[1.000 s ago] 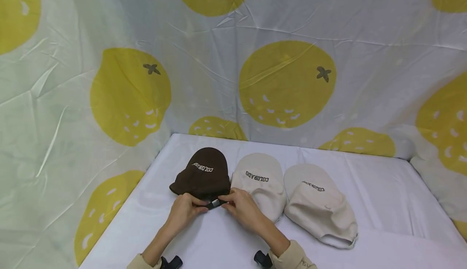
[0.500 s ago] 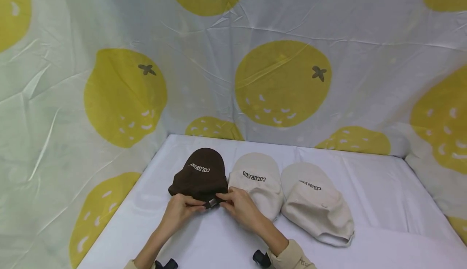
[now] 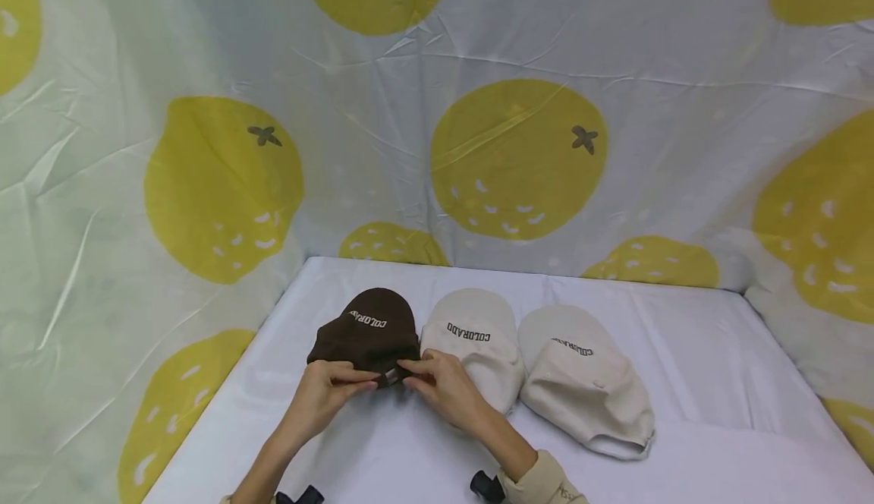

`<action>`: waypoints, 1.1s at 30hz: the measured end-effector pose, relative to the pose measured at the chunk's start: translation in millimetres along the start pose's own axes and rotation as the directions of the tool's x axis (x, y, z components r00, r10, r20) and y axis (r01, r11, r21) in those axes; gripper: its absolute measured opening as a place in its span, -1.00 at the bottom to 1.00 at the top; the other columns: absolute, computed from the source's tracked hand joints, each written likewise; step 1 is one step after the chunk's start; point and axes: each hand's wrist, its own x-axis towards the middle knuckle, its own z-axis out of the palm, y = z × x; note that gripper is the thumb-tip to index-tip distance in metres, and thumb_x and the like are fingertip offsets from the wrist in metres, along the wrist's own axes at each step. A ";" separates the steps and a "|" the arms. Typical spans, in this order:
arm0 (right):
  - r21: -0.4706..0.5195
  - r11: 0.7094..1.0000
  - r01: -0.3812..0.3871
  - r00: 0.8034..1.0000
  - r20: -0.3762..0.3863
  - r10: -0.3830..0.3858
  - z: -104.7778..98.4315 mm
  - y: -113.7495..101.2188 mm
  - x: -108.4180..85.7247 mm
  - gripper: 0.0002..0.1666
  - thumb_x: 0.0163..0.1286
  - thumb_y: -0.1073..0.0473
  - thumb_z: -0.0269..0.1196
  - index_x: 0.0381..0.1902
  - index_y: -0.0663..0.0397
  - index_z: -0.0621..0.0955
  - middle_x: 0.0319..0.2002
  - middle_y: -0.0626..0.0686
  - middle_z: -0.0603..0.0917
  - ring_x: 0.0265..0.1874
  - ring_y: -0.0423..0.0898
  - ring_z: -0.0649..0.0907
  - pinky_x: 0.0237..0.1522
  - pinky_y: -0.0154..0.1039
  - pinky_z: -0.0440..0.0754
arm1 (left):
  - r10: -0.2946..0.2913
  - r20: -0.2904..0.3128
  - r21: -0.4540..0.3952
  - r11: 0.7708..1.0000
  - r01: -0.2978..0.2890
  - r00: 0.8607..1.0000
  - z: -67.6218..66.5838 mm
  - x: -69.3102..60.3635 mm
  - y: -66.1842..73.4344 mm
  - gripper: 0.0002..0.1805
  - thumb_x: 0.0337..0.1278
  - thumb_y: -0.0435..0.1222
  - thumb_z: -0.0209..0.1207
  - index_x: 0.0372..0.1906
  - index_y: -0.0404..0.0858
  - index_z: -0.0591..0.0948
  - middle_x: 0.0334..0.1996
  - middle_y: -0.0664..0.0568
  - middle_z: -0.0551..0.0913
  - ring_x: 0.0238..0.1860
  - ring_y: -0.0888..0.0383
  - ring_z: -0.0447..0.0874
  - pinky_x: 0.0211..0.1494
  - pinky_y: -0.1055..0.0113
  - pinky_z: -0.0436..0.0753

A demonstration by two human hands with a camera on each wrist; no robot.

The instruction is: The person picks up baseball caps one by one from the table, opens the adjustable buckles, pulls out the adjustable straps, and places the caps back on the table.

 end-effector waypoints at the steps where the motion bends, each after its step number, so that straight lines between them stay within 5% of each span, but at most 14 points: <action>1: 0.009 1.000 0.005 1.000 -0.007 -0.004 -0.1 -0.3 0.0 -0.62 0.32 0.22 0.45 0.10 0.06 0.78 -0.48 -0.14 0.53 -0.50 -0.43 0.37 -0.45 -0.48 0.44 | 0.006 0.002 -0.010 1.000 -0.006 1.000 -1.3 0.1 1.2 -0.87 -0.04 -0.39 0.52 -0.31 -0.23 0.88 -0.57 -0.09 0.69 -0.61 0.43 0.31 -0.55 0.50 0.40; 15: 0.126 0.978 0.168 0.980 -0.133 -0.151 -1.2 -5.6 -1.5 -0.69 0.22 0.20 0.51 -0.05 0.07 0.83 -0.56 -0.12 0.46 -0.54 -0.44 0.36 -0.51 -0.54 0.39 | 0.121 -0.006 -0.160 0.980 -0.120 0.993 -19.7 -3.6 16.5 -0.85 0.05 -0.33 0.49 -0.24 -0.23 0.87 -0.61 0.10 0.64 -0.59 0.43 0.30 -0.56 0.48 0.39; 21: 0.171 0.946 0.274 0.950 -0.202 -0.238 -2.5 -10.3 -2.5 -0.74 0.20 0.29 0.52 -0.12 0.17 0.83 -0.61 -0.07 0.41 -0.56 -0.40 0.35 -0.55 -0.54 0.37 | 0.130 0.008 -0.177 0.976 -0.126 0.992 -26.5 -4.6 23.7 -0.85 0.06 -0.32 0.48 -0.22 -0.23 0.87 -0.60 0.08 0.64 -0.58 0.42 0.32 -0.55 0.46 0.41; 33: 0.189 0.913 0.360 0.919 -0.238 -0.313 -8.4 -17.1 -3.8 -0.82 0.19 0.42 0.49 -0.20 0.28 0.82 -0.62 -0.03 0.47 -0.61 -0.33 0.38 -0.58 -0.58 0.34 | 0.132 0.014 -0.163 0.978 -0.128 0.991 -33.0 -6.2 34.0 -0.85 0.08 -0.29 0.47 -0.21 -0.17 0.88 -0.62 0.13 0.57 -0.56 0.41 0.29 -0.54 0.44 0.40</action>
